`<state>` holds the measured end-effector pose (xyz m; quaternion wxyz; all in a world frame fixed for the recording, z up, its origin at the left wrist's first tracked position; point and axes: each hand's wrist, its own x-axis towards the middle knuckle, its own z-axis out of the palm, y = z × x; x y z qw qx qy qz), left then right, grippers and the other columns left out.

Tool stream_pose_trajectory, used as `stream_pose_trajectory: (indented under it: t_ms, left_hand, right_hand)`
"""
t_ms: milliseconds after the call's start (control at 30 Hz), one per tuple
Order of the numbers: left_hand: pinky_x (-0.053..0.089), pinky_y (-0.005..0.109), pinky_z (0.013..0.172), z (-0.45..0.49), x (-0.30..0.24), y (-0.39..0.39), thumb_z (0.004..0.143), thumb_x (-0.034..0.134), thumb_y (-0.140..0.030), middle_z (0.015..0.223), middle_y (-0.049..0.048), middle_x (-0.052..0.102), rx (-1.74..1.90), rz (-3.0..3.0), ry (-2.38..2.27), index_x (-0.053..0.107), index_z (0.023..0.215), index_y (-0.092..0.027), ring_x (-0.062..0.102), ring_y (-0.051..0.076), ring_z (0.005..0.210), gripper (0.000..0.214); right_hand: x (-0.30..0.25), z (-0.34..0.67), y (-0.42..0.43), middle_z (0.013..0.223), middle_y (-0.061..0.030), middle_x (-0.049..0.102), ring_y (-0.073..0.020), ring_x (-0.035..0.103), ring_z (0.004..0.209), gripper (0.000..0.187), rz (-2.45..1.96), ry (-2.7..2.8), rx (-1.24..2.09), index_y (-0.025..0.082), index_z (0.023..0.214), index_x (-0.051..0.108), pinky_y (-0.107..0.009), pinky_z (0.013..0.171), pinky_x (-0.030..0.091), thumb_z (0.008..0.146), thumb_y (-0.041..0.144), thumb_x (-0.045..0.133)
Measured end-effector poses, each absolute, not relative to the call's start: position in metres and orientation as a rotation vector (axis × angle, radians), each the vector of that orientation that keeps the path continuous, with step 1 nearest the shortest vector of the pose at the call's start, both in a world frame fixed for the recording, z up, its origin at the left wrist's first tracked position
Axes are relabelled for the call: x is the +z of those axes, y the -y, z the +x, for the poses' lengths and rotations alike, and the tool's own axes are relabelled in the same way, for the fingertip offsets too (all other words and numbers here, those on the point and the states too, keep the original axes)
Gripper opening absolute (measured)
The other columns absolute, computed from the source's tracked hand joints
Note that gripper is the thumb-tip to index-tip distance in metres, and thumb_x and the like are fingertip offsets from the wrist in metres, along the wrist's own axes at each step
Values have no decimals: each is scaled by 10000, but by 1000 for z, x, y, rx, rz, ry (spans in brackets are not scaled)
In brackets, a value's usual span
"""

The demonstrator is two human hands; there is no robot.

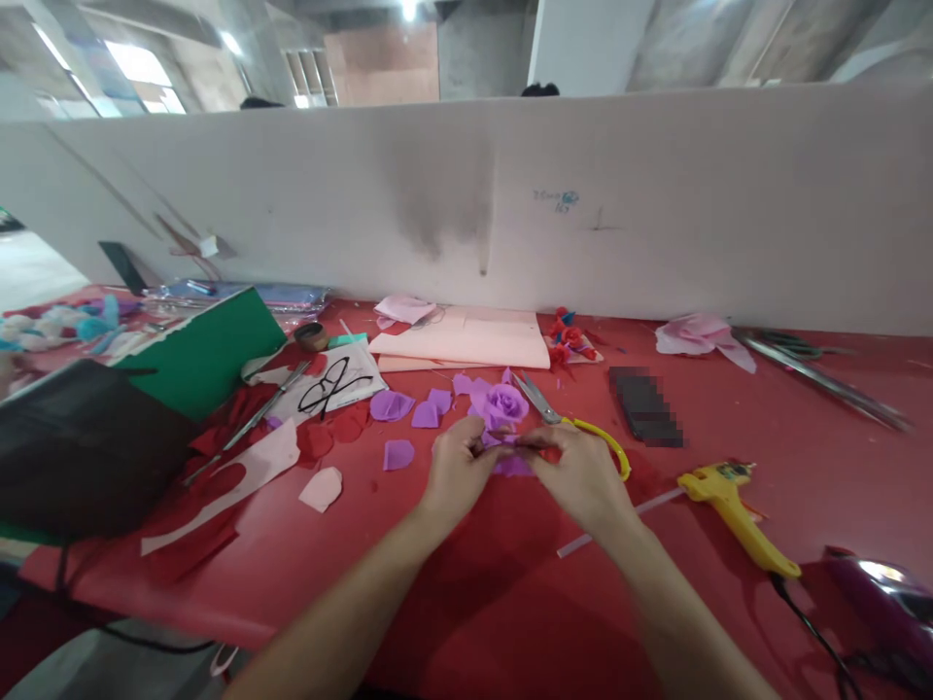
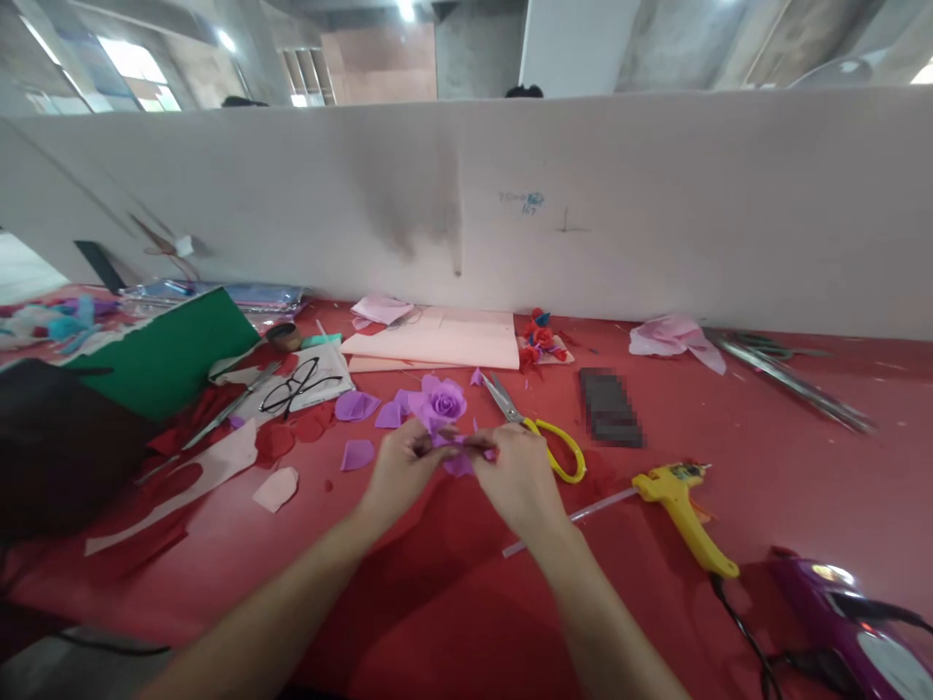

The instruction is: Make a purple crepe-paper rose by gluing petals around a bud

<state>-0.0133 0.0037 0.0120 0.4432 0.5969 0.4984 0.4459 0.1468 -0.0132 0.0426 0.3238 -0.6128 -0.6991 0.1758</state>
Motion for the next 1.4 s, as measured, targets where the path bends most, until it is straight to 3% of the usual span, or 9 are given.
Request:
stream_pose_trajectory:
  t_ms: [100,233,433,600,833,1067,1400]
  left_hand:
    - [337,238,561,-12,13,-3,764,653,-311,760,-12,597,1165,1392,-1123,660,900,-194,411,100,575,180]
    - [346,248,570,-8,10,-4,865,520,-437,754,5,580,1188,1178,-992,634,851,-186,417,107,585,276]
    - [308,236,543,-3,6,-1,861,557,-436,605,-26,535,1114,1088,-835,573,850,-202,387,100,539,235]
    - [284,217,528,2,6,7,780,673,-425,575,-52,502,1111,927,-771,467,761,-211,390,84,529,297]
    - [399,236,610,7,2,8,715,745,-350,657,-20,615,1207,851,-765,537,751,-201,495,86,567,258]
    - [470,258,688,5,-3,5,674,770,-284,677,-15,666,1258,811,-772,601,727,-207,594,103,644,193]
    - [500,293,788,8,0,2,484,858,-197,648,-28,675,1323,724,-855,708,648,-210,611,117,663,222]
  right_hand:
    - [36,160,10,823,-23,768,-228,702,808,160,-1638,1624,471,254,782,756,-344,780,506,754,286,602]
    - [26,174,3,801,-39,761,-227,692,768,240,-1589,1276,670,220,787,747,-339,737,508,722,437,668]
    - [26,167,-1,767,-32,752,-180,674,718,217,-1279,798,997,192,760,741,-324,750,525,624,358,766]
    - [30,154,3,670,-21,720,-140,627,598,230,-1178,641,1073,183,695,732,-275,601,512,553,340,820]
    - [33,146,8,611,6,677,-85,561,514,218,-1055,491,1227,176,667,728,-212,500,444,543,317,838]
    - [35,150,6,625,4,669,-82,557,529,239,-1050,434,1174,178,661,724,-212,512,476,510,306,857]
    - [37,147,8,647,-7,680,-104,579,549,242,-1020,429,1195,184,663,718,-247,549,496,519,321,857]
